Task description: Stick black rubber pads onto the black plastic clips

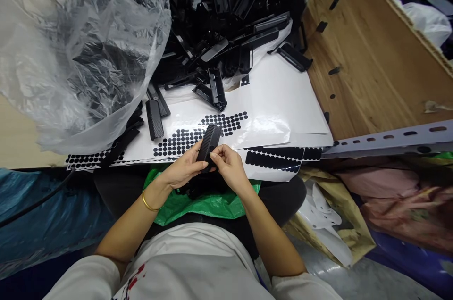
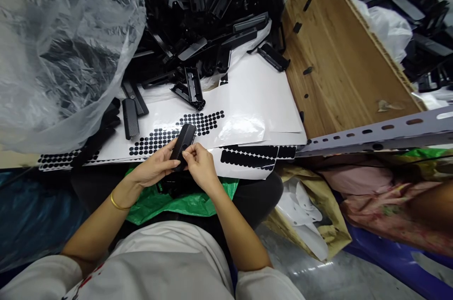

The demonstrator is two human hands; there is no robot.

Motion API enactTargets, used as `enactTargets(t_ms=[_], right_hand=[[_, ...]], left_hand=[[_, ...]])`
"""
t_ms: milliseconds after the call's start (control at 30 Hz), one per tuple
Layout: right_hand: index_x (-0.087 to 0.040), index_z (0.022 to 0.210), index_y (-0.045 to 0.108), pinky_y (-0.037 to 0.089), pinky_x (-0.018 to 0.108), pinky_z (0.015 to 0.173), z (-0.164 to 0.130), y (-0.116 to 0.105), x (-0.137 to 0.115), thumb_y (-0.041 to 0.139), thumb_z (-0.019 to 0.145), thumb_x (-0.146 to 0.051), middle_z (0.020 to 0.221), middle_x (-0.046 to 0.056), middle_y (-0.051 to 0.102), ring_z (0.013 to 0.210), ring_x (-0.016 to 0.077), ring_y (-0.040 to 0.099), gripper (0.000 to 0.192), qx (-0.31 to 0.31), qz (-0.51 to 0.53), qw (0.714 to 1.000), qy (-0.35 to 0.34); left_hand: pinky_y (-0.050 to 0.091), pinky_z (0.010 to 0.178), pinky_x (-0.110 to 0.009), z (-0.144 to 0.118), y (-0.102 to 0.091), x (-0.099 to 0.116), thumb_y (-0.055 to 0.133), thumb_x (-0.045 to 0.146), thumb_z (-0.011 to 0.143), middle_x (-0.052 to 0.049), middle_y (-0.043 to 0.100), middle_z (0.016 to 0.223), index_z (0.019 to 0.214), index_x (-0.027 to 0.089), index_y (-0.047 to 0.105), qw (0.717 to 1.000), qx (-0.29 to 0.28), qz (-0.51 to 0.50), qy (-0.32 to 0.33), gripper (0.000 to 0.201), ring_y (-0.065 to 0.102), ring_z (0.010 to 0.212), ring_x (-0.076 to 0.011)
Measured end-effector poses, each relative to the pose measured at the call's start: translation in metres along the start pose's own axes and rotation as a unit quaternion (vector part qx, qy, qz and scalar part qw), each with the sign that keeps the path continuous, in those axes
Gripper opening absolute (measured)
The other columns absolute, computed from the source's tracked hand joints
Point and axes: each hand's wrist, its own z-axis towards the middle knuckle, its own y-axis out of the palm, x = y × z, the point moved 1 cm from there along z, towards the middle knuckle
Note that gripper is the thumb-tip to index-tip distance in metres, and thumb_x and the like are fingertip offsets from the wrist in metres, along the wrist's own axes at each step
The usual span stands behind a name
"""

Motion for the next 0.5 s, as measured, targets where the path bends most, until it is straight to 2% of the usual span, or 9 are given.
enactTargets(t_ms=[100,267,367,500], right_hand=[[-0.021,0.067,0.049,0.049,0.028,0.053,0.000,0.002,0.001,0.055,0.075,-0.030,0.058,-0.004,0.047,0.052,0.0120,0.046,0.013,0.010,-0.027,1.000,-0.012],[-0.022,0.069,0.047,0.045,0.028,0.055,0.000,0.008,0.004,0.050,0.078,-0.027,0.062,-0.002,0.051,0.056,0.0138,0.050,0.011,0.043,-0.108,0.991,-0.061],[-0.022,0.074,0.046,0.042,0.027,0.055,-0.001,0.009,0.007,0.050,0.080,-0.027,0.065,-0.002,0.051,0.058,0.0139,0.050,0.009,0.059,-0.147,0.984,-0.079],[-0.023,0.087,0.043,0.041,0.025,0.055,-0.003,-0.004,0.006,0.057,0.078,-0.029,0.067,-0.005,0.047,0.058,0.0119,0.048,0.017,0.082,-0.100,0.987,-0.099]], left_hand=[[0.049,0.079,-0.020,0.000,-0.001,0.001,0.067,0.008,0.070,-0.005,0.063,0.119,0.139,0.026,0.039,1.000,0.006,0.015,0.005,0.077,0.061,0.097,-0.0145],[0.046,0.090,-0.024,0.000,-0.001,0.000,0.069,0.010,0.068,-0.006,0.055,0.133,0.145,0.028,0.029,0.999,0.011,0.039,0.005,0.088,0.054,0.116,-0.0205],[0.044,0.094,-0.026,0.001,-0.004,-0.004,0.069,0.011,0.069,-0.006,0.049,0.139,0.146,0.030,0.025,0.999,0.009,0.048,0.010,0.090,0.052,0.119,-0.0214],[0.044,0.098,-0.034,-0.004,-0.017,-0.007,0.066,0.015,0.074,-0.007,0.044,0.144,0.147,0.032,0.020,0.994,-0.035,0.107,0.015,0.088,0.051,0.122,-0.0236]])
